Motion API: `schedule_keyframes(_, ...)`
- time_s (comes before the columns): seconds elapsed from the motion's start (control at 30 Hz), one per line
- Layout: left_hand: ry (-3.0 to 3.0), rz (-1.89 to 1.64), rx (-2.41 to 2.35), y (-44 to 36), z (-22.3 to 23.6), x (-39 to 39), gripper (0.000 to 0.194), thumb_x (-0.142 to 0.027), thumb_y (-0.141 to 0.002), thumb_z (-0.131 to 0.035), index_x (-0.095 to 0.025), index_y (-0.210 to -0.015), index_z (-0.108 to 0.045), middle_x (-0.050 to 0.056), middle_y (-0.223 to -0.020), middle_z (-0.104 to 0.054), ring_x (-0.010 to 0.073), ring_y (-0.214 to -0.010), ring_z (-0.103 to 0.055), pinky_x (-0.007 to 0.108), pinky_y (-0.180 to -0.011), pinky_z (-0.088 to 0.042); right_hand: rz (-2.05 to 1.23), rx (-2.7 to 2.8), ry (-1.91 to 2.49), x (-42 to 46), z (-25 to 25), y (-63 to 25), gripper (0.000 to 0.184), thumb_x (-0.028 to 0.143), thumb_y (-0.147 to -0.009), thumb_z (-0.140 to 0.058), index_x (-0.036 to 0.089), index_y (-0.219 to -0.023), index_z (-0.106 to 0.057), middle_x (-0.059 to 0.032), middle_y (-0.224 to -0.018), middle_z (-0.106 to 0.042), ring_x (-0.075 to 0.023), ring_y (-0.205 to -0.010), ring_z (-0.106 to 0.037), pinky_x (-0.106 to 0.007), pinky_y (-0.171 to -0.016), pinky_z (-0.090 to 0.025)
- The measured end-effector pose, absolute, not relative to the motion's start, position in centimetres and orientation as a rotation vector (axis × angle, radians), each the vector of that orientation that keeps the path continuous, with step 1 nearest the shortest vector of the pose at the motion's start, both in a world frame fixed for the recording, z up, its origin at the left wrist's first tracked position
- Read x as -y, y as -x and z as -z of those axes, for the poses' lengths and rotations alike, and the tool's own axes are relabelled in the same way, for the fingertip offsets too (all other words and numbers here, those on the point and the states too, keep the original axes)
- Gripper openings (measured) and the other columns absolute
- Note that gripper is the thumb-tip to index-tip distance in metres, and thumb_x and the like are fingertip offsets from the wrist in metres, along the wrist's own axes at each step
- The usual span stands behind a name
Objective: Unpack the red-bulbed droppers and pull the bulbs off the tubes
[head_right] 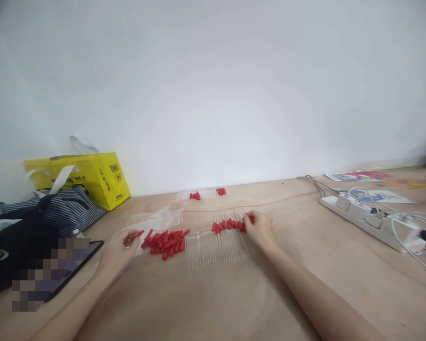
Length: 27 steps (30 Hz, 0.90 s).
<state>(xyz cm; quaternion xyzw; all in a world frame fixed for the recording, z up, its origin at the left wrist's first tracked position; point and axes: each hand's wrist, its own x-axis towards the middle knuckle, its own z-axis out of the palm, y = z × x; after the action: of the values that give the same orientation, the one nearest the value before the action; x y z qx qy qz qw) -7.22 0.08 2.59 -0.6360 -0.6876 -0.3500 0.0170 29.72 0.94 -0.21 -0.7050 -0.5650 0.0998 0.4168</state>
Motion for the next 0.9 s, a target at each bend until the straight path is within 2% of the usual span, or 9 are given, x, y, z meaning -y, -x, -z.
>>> schedule_keyframes(0.17, 1.938, 0.910, 2.402, 8.3, -2.0, -0.7, 0.026, -0.031, -0.066, -0.049, -0.014, -0.080, -0.063, 0.007, -0.078, -0.070, 0.0204, -0.076, -0.064, 0.025, -0.066, -0.048, -0.230, 1.400, 2.094, -3.5, -0.1, -32.0, 0.022, 0.029, -0.074, -0.044, 0.022, -0.075, -0.065, -0.0035, -0.076, -0.067, -0.0213, -0.079, -0.059, -0.032, -0.072, -0.035)
schedule_keyframes(0.33, 1.977, 0.873, 2.380, 8.1, -2.0, -0.7, 0.032, -0.038, -0.072, -0.041, -0.018, -0.078, -0.066, 0.005, -0.087, -0.070, 0.0210, -0.085, -0.063, 0.025, -0.070, -0.047, -0.252, 1.440, 2.147, -4.6, 0.2, -32.1, 0.024, 0.040, -0.070, -0.050, 0.021, -0.068, -0.064, -0.0047, -0.069, -0.065, -0.0236, -0.075, -0.059, -0.036, -0.073, -0.035)
schedule_keyframes(0.5, 1.934, 0.861, 2.373, 8.7, -2.2, -0.7, 0.036, -0.041, -0.071, -0.039, -0.018, -0.080, -0.066, 0.005, -0.081, -0.070, 0.0221, -0.078, -0.063, 0.026, -0.062, -0.047, -0.113, 1.579, 2.107, -4.4, 0.4, -30.7, 0.029, 0.049, -0.062, -0.056, 0.022, -0.070, -0.065, -0.0078, -0.086, -0.063, -0.0270, -0.088, -0.054, -0.040, -0.077, -0.031)
schedule_keyframes(0.6, 1.905, 0.874, 2.336, 8.8, -2.1, -0.6, 0.038, -0.043, -0.072, -0.038, -0.018, -0.082, -0.065, 0.006, -0.084, -0.069, 0.0222, -0.076, -0.062, 0.028, -0.064, -0.046, 0.024, 1.655, 2.087, -4.1, 0.7, -29.9, 0.027, 0.046, -0.065, -0.055, 0.021, -0.067, -0.065, -0.0094, -0.084, -0.062, -0.0270, -0.087, -0.053, -0.040, -0.076, -0.031)
schedule_keyframes(0.73, 1.872, 0.970, 2.032, 8.1, -2.1, -0.1, 0.037, -0.043, -0.073, -0.040, -0.016, -0.084, -0.064, 0.009, -0.091, -0.065, 0.0241, -0.088, -0.056, 0.033, -0.078, -0.042, 0.071, 1.618, 2.097, -3.9, 0.8, -29.4, 0.021, 0.033, -0.072, -0.050, 0.019, -0.067, -0.064, -0.0102, -0.082, -0.061, -0.0266, -0.087, -0.052, -0.039, -0.074, -0.030)
schedule_keyframes(0.9, 1.995, 1.042, 1.391, 4.3, -2.1, 1.6, 0.026, -0.035, -0.080, -0.044, -0.018, -0.080, -0.064, 0.006, -0.080, -0.064, 0.0201, -0.078, -0.054, 0.032, -0.076, -0.040, 0.129, 1.667, 1.774, -2.1, 0.0, -28.4, 0.017, 0.030, -0.077, -0.046, 0.019, -0.072, -0.059, -0.0067, -0.081, -0.061, -0.0223, -0.083, -0.052, -0.035, -0.072, -0.028)
